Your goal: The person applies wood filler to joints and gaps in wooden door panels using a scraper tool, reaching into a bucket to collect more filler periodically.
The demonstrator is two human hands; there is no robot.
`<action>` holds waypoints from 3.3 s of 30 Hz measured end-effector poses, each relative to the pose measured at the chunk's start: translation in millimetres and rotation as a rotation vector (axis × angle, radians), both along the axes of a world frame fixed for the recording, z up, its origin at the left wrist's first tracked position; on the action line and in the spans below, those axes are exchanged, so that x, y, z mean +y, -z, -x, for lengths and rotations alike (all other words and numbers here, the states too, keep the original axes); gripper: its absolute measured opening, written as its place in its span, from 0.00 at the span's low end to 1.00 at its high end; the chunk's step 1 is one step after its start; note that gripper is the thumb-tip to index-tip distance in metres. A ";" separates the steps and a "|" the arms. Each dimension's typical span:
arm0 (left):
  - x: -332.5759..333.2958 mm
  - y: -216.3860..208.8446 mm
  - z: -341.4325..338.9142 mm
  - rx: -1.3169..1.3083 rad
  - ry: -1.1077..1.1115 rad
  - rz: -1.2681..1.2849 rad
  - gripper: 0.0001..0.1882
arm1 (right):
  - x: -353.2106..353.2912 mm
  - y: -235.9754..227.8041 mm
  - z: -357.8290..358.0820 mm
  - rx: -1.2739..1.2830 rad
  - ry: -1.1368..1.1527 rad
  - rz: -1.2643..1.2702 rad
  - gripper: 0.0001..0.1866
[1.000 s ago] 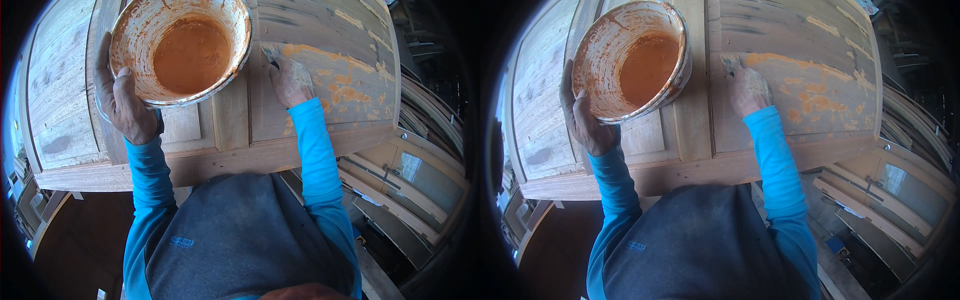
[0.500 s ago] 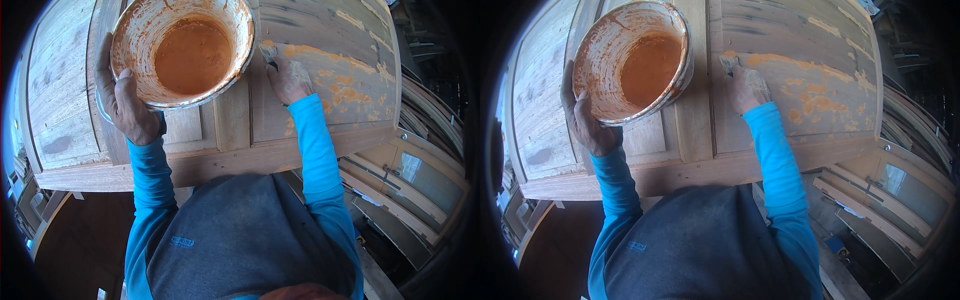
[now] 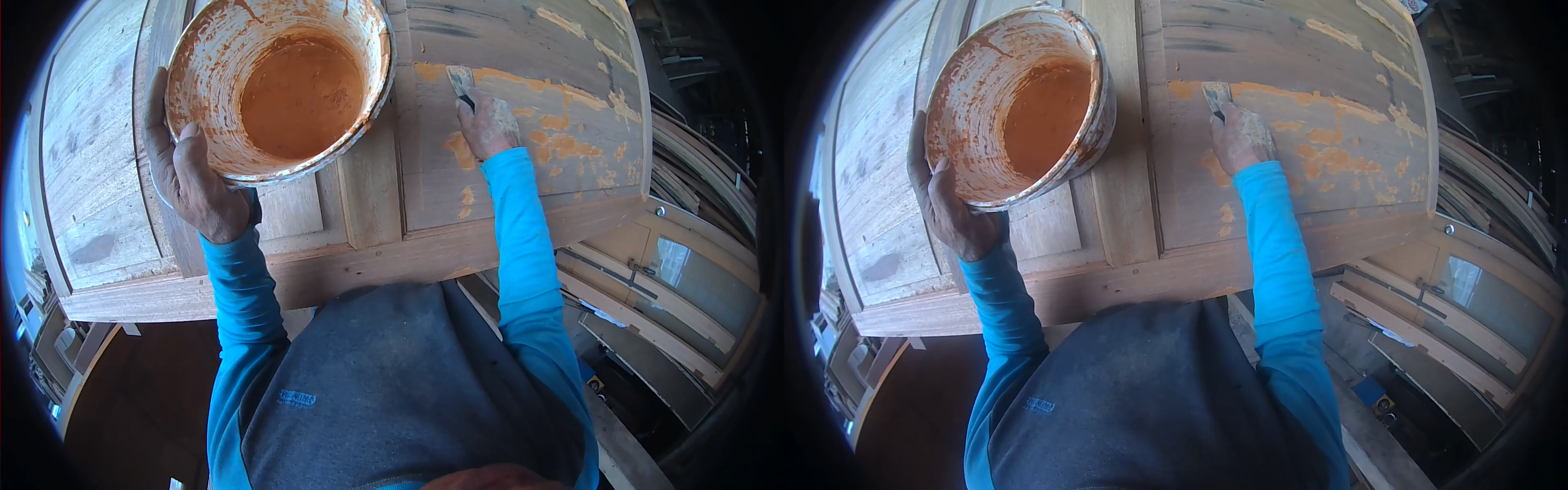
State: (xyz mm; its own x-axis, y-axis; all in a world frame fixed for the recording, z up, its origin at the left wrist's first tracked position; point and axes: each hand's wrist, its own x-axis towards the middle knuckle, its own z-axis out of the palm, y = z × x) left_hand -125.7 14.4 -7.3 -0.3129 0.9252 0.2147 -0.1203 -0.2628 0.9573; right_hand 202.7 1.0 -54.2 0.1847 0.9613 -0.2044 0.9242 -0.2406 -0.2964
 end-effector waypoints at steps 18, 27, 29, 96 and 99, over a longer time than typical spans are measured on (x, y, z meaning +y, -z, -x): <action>0.2 4.7 1.9 0.104 0.016 -0.062 0.31 | 17.5 -8.2 4.6 -0.088 -0.017 0.172 0.17; -3.2 -1.9 -2.2 -0.025 0.008 0.000 0.34 | 6.4 -16.0 13.6 -0.084 -0.056 0.230 0.17; -1.2 -0.2 -3.1 -0.029 0.015 -0.008 0.34 | -1.3 -12.1 15.2 -0.105 -0.063 0.228 0.17; -1.3 -2.1 -2.5 0.065 -0.002 -0.030 0.34 | -2.4 -12.2 27.4 0.009 -0.287 0.244 0.21; -0.2 2.5 1.8 -0.017 0.021 0.001 0.36 | 9.2 -39.1 25.5 0.095 -0.314 0.237 0.20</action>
State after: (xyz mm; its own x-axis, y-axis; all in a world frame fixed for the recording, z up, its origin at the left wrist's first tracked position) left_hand -127.5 14.2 -9.7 -0.2973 0.9317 0.2086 -0.1416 -0.2590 0.9554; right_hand 177.3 10.2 -15.1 -0.1410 0.8920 -0.4295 0.9349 -0.0228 -0.3541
